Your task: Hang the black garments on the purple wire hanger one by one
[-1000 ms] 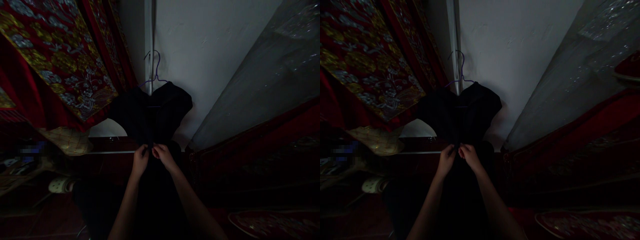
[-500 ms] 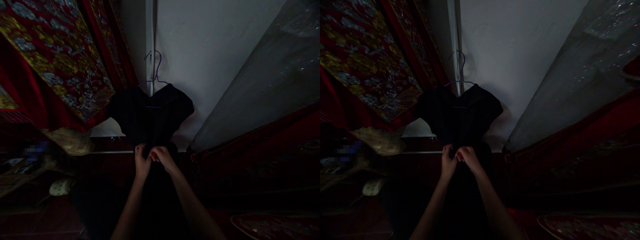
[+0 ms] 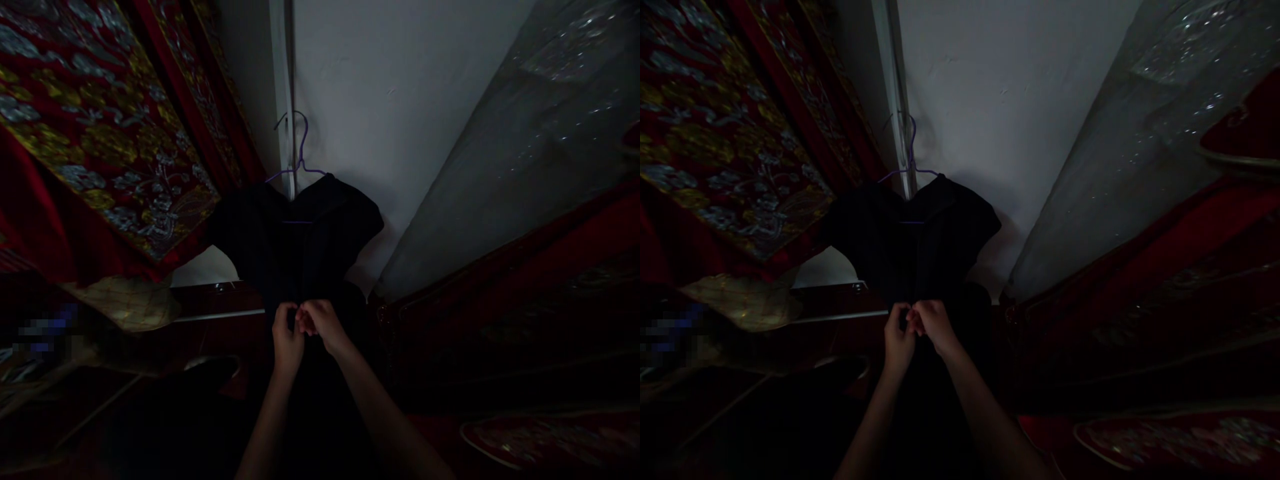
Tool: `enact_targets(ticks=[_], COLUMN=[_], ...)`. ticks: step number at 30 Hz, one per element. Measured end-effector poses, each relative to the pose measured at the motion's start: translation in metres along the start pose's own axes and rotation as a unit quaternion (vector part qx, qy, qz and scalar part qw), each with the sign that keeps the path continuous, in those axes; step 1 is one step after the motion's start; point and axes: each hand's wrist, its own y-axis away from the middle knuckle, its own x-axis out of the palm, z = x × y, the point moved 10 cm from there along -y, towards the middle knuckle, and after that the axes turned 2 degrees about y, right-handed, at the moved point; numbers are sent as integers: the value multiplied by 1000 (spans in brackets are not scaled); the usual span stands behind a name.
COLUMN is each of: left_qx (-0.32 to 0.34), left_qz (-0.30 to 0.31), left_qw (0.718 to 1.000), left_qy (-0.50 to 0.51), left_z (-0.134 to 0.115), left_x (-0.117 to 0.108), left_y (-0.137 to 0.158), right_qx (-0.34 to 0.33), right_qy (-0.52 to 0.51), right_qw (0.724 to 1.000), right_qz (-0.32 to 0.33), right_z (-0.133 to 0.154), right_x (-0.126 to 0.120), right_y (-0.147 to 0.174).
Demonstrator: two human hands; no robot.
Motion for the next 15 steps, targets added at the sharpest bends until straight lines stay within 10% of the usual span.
enact_targets(ticks=[4,8,12,15], left_qx=[56,78,78,81], left_qz=[14,48,74,104], left_qw=[998,990,988,985], left_qy=[-37,-103,-114,-112], left_z=[-10,-2,6,4], left_x=[8,20,31,40], left_y=[-3,-3,-2,-5], right_qx=[-43,-129,-199,-240], right_qy=[-51,-98,-98,-51], right_qw=[996,984,974,969], right_qz=[-51,-76,-43,-7], right_z=[42,142,233,251], right_x=[-18,-33,-23,-5], right_y=[-5,-26,-38,-28])
